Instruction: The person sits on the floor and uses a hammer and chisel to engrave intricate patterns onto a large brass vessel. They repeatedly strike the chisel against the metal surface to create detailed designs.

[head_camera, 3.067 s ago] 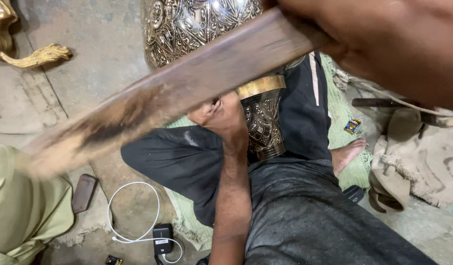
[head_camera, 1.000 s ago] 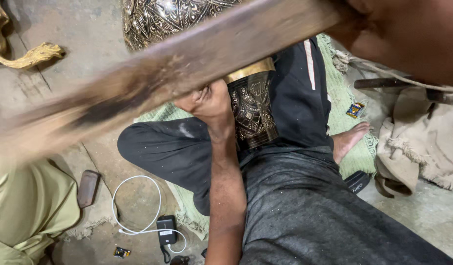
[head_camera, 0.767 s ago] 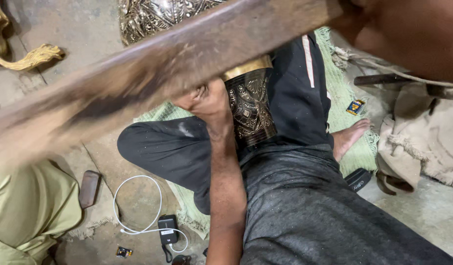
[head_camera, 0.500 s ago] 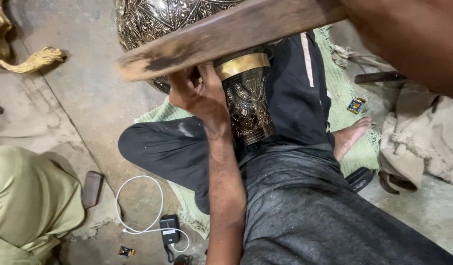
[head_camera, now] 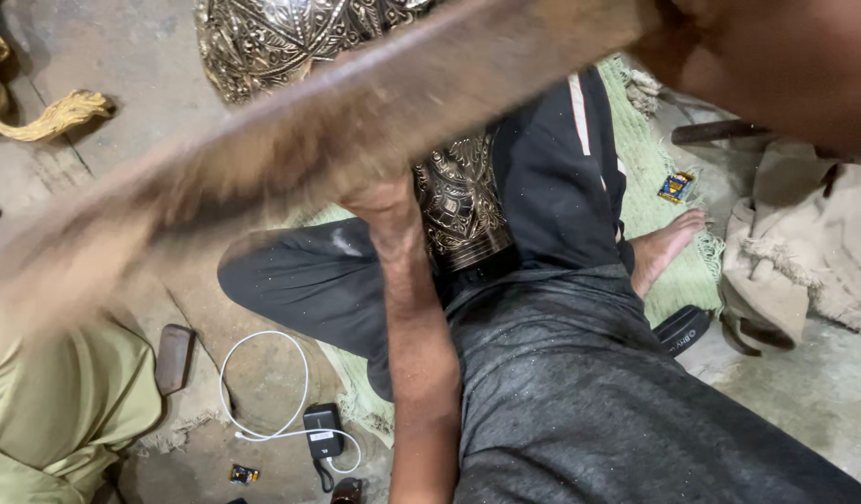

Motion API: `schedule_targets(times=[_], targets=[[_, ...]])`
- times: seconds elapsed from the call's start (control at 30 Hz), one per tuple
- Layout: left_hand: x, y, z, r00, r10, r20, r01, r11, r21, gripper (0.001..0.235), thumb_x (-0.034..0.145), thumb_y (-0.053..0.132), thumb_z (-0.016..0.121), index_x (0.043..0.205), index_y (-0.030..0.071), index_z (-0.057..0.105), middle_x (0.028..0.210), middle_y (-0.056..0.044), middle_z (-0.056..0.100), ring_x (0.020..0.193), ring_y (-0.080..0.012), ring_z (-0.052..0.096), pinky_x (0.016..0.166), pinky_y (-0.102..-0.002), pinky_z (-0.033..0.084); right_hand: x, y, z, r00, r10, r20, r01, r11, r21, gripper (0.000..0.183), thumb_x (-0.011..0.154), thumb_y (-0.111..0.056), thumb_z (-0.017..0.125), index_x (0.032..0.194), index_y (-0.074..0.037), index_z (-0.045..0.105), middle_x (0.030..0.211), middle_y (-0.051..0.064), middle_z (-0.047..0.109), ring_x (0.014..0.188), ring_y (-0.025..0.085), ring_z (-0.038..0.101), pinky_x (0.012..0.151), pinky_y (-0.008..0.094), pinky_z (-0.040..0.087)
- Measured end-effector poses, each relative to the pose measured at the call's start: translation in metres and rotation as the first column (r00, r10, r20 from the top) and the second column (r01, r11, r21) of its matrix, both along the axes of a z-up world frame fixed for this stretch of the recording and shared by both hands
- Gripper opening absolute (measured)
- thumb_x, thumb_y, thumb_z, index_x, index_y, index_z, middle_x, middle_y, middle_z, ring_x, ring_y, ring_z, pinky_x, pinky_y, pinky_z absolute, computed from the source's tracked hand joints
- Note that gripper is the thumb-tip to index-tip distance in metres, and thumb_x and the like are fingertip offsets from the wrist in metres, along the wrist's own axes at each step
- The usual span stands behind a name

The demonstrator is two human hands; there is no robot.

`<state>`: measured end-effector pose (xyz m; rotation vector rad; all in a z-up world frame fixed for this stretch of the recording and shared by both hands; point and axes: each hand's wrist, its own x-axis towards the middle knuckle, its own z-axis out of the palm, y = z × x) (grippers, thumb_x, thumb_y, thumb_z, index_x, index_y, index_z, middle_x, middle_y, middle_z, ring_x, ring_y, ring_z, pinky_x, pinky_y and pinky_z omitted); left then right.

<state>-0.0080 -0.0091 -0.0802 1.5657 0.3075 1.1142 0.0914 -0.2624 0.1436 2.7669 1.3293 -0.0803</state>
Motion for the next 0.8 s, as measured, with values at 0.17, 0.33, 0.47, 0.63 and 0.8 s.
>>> schedule_targets(times=[0.17, 0.33, 0.47, 0.63, 0.8], targets=[[0.001, 0.006, 0.011, 0.995, -0.067, 0.073, 0.068, 0.998, -0.003, 0.029, 0.102, 0.026, 0.069, 0.117, 0.002, 0.064, 0.082, -0.004, 0.077, 0.051, -0.0005, 0.062, 0.047, -0.019, 0.055, 0.000, -0.009, -0.007, 1.000, -0.016, -0.004, 0.016, 1.000, 0.008, 0.015, 0.100, -0.014, 0.071, 0.101, 0.001, 0.075, 0.073, 0.013, 0.071, 0.054, 0.020, 0.065, 0.051, 0.033, 0.052], [-0.002, 0.009, -0.003, 0.992, -0.060, 0.111, 0.053, 0.997, 0.060, 0.031, 0.099, 0.027, 0.071, 0.114, 0.002, 0.061, 0.085, -0.006, 0.069, 0.051, -0.0022, 0.056, 0.048, -0.019, 0.052, 0.001, -0.013, -0.009, 1.000, -0.002, 0.031, 0.002, 1.000, -0.012, 0.015, 0.103, -0.014, 0.070, 0.098, -0.001, 0.075, 0.073, 0.012, 0.071, 0.054, 0.019, 0.065, 0.051, 0.031, 0.052], [-0.012, 0.010, -0.032, 0.992, 0.061, -0.113, -0.052, 0.995, 0.083, 0.016, 0.099, 0.018, 0.077, 0.097, 0.008, 0.064, 0.067, -0.001, 0.050, 0.047, -0.0066, 0.042, 0.045, -0.019, 0.035, -0.002, -0.013, -0.005, 1.000, 0.001, 0.019, -0.001, 1.000, -0.003, 0.015, 0.103, -0.014, 0.070, 0.099, -0.001, 0.075, 0.073, 0.012, 0.071, 0.054, 0.019, 0.065, 0.052, 0.031, 0.052], [-0.005, 0.027, -0.060, 0.999, 0.007, 0.034, -0.014, 0.979, 0.206, 0.011, 0.099, 0.015, 0.073, 0.108, 0.013, 0.066, 0.082, 0.000, 0.065, 0.057, -0.0026, 0.050, 0.056, -0.018, 0.045, -0.005, -0.006, -0.003, 1.000, 0.020, 0.004, -0.020, 1.000, 0.016, 0.014, 0.102, -0.014, 0.070, 0.099, -0.001, 0.075, 0.073, 0.012, 0.071, 0.054, 0.019, 0.065, 0.052, 0.031, 0.052], [-0.005, 0.038, -0.075, 0.996, -0.082, -0.041, 0.087, 0.989, 0.123, 0.023, 0.098, 0.015, 0.075, 0.120, 0.011, 0.069, 0.097, -0.005, 0.074, 0.060, -0.0047, 0.054, 0.057, -0.019, 0.051, -0.005, -0.008, -0.001, 1.000, 0.024, -0.005, -0.024, 0.999, 0.032, 0.014, 0.102, -0.014, 0.071, 0.099, -0.001, 0.075, 0.073, 0.012, 0.071, 0.054, 0.019, 0.065, 0.052, 0.031, 0.052]])
